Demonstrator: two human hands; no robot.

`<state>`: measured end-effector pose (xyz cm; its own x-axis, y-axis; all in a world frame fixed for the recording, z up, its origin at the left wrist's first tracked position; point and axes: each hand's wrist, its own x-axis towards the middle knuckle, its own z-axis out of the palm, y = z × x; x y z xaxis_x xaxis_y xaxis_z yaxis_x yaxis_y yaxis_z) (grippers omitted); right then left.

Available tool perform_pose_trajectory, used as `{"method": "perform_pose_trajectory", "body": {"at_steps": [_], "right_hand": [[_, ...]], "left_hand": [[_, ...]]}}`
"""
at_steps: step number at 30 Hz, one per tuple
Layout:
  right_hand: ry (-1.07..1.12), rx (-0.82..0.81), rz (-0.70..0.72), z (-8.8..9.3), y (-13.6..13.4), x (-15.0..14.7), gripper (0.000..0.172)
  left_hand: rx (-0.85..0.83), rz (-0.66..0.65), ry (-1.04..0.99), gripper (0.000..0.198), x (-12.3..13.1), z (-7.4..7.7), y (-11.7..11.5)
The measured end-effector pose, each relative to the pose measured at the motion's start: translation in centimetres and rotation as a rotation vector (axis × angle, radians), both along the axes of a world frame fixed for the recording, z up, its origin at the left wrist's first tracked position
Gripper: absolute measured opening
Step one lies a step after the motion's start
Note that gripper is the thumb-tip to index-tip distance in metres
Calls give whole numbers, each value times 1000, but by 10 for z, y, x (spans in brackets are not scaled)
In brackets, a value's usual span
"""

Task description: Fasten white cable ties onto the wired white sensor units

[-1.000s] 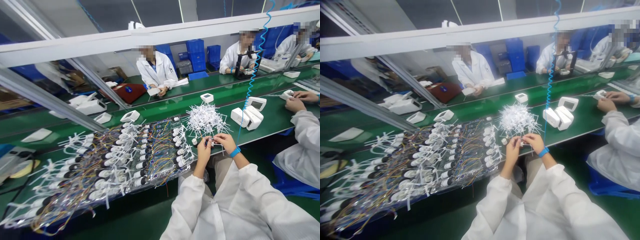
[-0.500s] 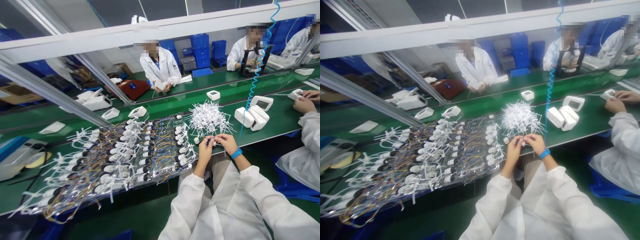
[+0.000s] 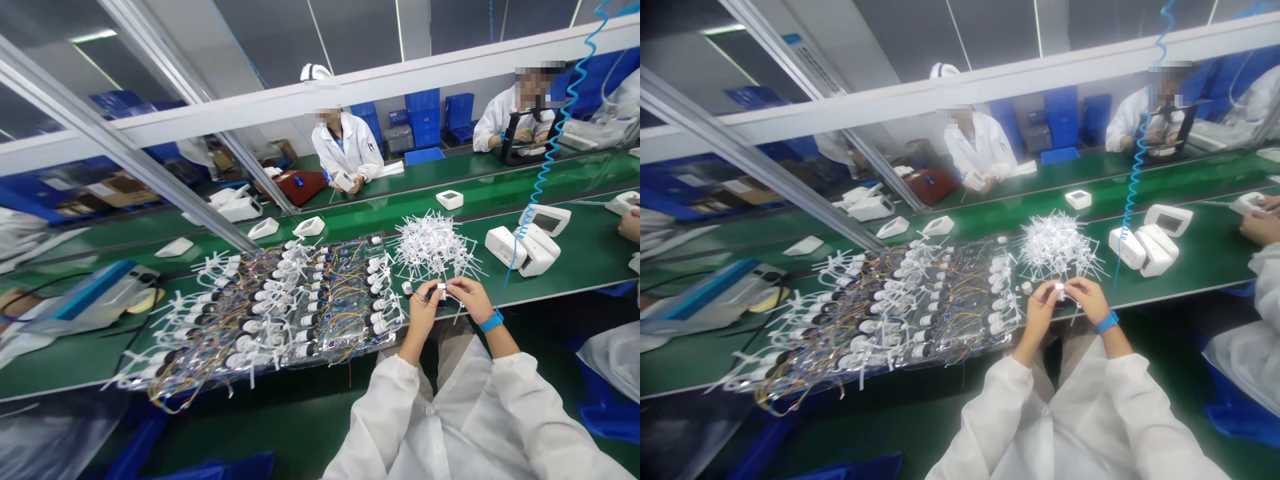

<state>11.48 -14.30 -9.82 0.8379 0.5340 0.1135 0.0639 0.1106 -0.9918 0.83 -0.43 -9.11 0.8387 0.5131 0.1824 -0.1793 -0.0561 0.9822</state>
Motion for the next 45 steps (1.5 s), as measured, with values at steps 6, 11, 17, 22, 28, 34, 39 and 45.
{"method": "perform_pose_trajectory", "body": {"at_steps": [6,11,17,22,28,34,39,45], "right_hand": [[-196,12,22,-3,-4,-4,38],[-555,-48,-19,12,-10,-11,31],[-928,-143,-72,81,-7,5,39],[-958,-126,-24,137,28,20,27],[-541,-211,199,157,125,52,21],[-19,-288,494,143,227,83,21],[-47,-395,556,126,265,84,28],[-316,-700,568,109,274,96,26]], "left_hand": [[-26,107,-16,31,6,-1,-5],[-165,138,12,43,18,22,-13],[-285,29,6,42,16,92,-7],[-554,-74,-37,38,-2,140,22],[-598,-100,-39,28,-1,172,101],[-308,-181,223,5,23,165,212],[-241,-110,301,9,35,138,265],[-255,-74,385,15,42,105,277]]}}
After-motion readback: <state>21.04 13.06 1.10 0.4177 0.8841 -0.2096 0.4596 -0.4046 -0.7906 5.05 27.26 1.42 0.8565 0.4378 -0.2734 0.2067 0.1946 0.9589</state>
